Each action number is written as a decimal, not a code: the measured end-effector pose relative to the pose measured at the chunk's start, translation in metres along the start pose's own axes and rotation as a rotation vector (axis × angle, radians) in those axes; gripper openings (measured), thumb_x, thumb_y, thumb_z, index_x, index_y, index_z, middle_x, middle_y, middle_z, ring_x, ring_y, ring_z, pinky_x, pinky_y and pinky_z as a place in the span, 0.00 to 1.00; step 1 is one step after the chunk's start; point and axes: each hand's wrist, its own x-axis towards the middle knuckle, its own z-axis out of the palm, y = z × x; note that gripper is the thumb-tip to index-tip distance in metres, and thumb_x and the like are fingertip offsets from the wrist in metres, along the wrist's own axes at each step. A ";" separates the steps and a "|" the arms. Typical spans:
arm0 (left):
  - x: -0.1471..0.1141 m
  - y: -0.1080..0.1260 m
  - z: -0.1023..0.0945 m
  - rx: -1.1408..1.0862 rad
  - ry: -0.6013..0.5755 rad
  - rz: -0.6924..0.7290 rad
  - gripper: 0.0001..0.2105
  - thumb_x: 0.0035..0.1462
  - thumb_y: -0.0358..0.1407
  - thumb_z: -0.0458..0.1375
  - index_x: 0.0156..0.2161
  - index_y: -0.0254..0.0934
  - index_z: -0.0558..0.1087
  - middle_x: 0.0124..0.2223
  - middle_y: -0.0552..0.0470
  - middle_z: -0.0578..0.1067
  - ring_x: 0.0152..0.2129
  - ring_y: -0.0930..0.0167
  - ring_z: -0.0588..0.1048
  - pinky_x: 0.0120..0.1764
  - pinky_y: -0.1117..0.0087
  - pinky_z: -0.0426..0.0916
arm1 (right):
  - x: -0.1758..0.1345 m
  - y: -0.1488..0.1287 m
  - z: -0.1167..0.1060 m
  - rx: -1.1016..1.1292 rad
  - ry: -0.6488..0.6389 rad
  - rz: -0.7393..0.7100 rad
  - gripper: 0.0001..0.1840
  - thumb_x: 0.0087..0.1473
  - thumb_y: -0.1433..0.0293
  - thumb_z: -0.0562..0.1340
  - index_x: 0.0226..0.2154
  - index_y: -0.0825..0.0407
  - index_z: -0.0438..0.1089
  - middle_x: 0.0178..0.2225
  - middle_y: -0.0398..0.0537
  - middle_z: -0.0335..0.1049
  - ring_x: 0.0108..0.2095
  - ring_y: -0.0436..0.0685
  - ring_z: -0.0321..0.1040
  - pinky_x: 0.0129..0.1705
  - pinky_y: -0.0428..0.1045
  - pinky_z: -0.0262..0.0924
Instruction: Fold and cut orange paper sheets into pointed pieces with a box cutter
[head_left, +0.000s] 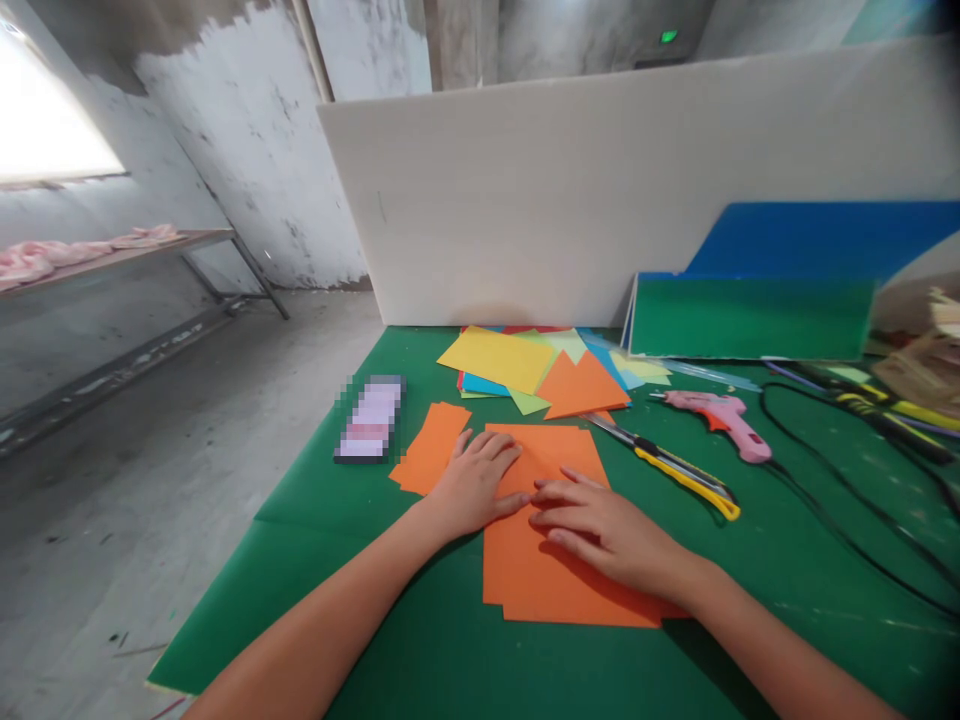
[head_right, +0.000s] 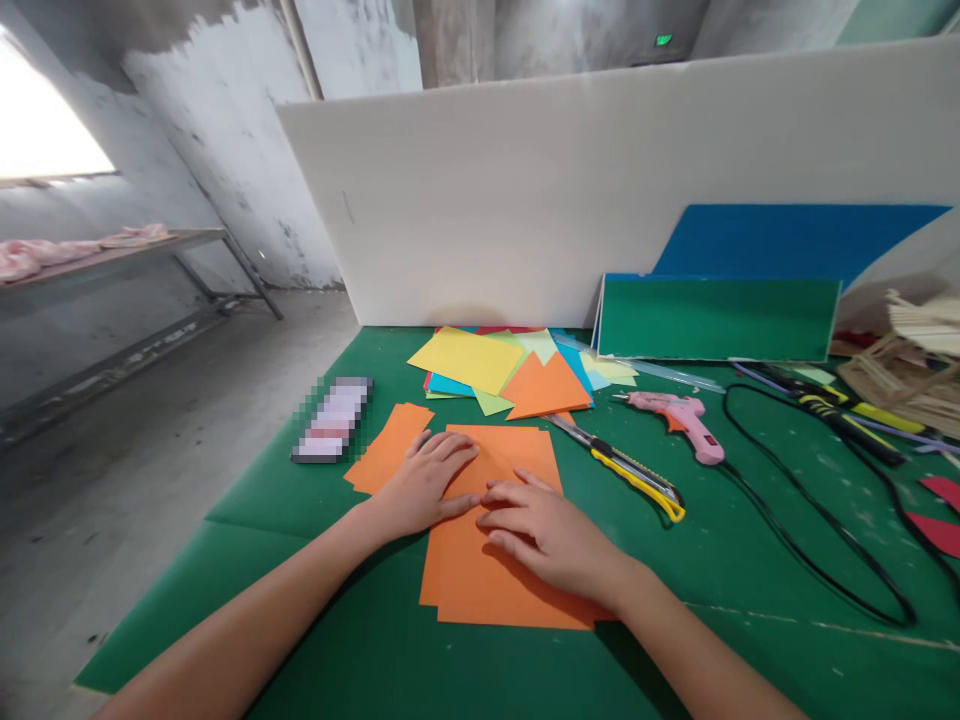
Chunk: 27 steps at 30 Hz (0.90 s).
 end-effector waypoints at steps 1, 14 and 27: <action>0.000 0.000 0.000 0.002 0.000 -0.002 0.25 0.59 0.49 0.55 0.58 0.41 0.64 0.58 0.46 0.68 0.58 0.59 0.62 0.63 0.52 0.45 | 0.000 0.002 0.002 0.002 0.029 0.024 0.16 0.65 0.65 0.52 0.46 0.44 0.74 0.53 0.47 0.70 0.55 0.57 0.64 0.65 0.59 0.46; 0.007 -0.002 0.002 0.004 -0.076 0.012 0.30 0.58 0.49 0.55 0.62 0.41 0.59 0.64 0.46 0.63 0.63 0.57 0.55 0.63 0.49 0.41 | 0.012 0.007 0.011 -0.203 0.104 0.167 0.16 0.61 0.65 0.52 0.50 0.50 0.65 0.64 0.51 0.54 0.61 0.64 0.53 0.59 0.62 0.54; 0.007 0.002 -0.001 -0.023 -0.058 -0.007 0.29 0.54 0.50 0.57 0.59 0.42 0.63 0.63 0.47 0.63 0.62 0.56 0.57 0.64 0.49 0.37 | 0.002 0.012 -0.022 -0.236 0.095 0.195 0.19 0.62 0.57 0.53 0.35 0.50 0.73 0.38 0.54 0.74 0.40 0.61 0.68 0.40 0.53 0.61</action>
